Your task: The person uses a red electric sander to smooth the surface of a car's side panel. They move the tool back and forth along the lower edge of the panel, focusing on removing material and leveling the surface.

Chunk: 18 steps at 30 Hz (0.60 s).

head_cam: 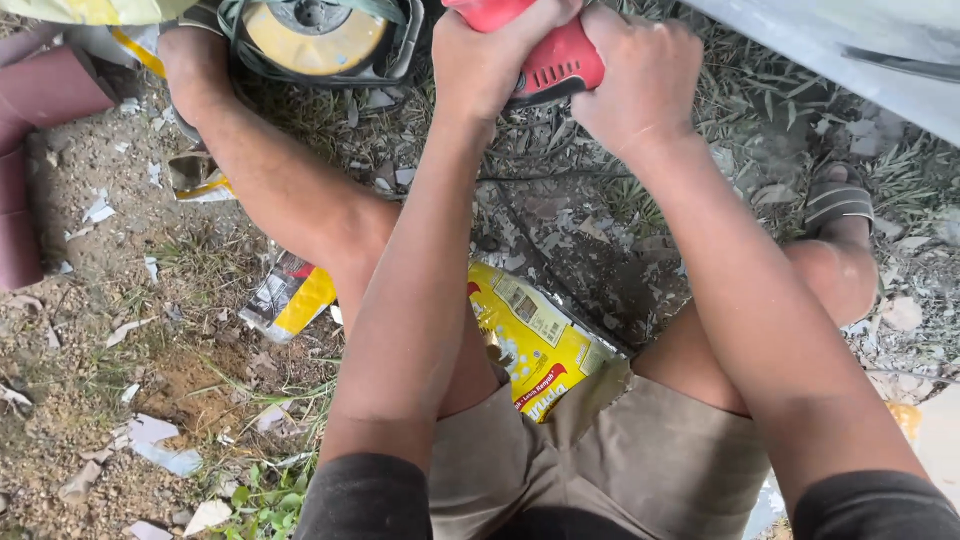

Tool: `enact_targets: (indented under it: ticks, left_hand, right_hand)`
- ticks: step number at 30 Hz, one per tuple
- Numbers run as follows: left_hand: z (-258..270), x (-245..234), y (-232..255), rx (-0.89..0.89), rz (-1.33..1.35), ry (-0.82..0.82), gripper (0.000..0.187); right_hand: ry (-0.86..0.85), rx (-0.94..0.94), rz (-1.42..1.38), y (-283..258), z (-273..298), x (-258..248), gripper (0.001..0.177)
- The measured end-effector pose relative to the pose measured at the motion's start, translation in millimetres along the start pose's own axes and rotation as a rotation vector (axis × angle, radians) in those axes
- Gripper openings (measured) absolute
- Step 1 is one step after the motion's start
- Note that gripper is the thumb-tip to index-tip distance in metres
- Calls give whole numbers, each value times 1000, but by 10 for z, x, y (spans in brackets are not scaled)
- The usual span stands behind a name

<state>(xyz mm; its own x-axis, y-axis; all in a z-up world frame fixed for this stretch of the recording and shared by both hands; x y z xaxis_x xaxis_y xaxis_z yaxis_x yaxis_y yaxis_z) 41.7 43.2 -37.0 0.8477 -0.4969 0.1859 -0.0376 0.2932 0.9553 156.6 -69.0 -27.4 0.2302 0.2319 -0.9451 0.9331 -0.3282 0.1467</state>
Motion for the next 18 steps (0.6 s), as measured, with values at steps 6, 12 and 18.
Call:
enact_targets:
  ticks: [6, 12, 18]
  left_hand:
    - [108, 333, -114, -31, 158, -84, 37]
    - [170, 356, -89, -156, -26, -155, 47]
    - [120, 126, 47, -36, 10, -48, 39]
  right_hand:
    - [-116, 51, 7, 288, 294, -45, 10]
    - [-111, 108, 96, 312, 347, 30, 25]
    - [-23, 64, -45, 111, 119, 7, 30]
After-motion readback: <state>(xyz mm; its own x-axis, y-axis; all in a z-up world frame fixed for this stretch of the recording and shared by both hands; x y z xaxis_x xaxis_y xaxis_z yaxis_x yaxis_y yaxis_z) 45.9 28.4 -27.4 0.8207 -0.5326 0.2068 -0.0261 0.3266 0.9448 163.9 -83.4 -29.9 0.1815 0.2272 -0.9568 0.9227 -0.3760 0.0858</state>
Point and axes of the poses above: each hand's wrist, its own z-axis away from the middle knuckle, its own x-axis out of the palm, y = z × x, the point moved 6 cm from there along -z, towards the middle knuckle, and after that the axes turned 5 degrees about -y, right-handed, at the moved point
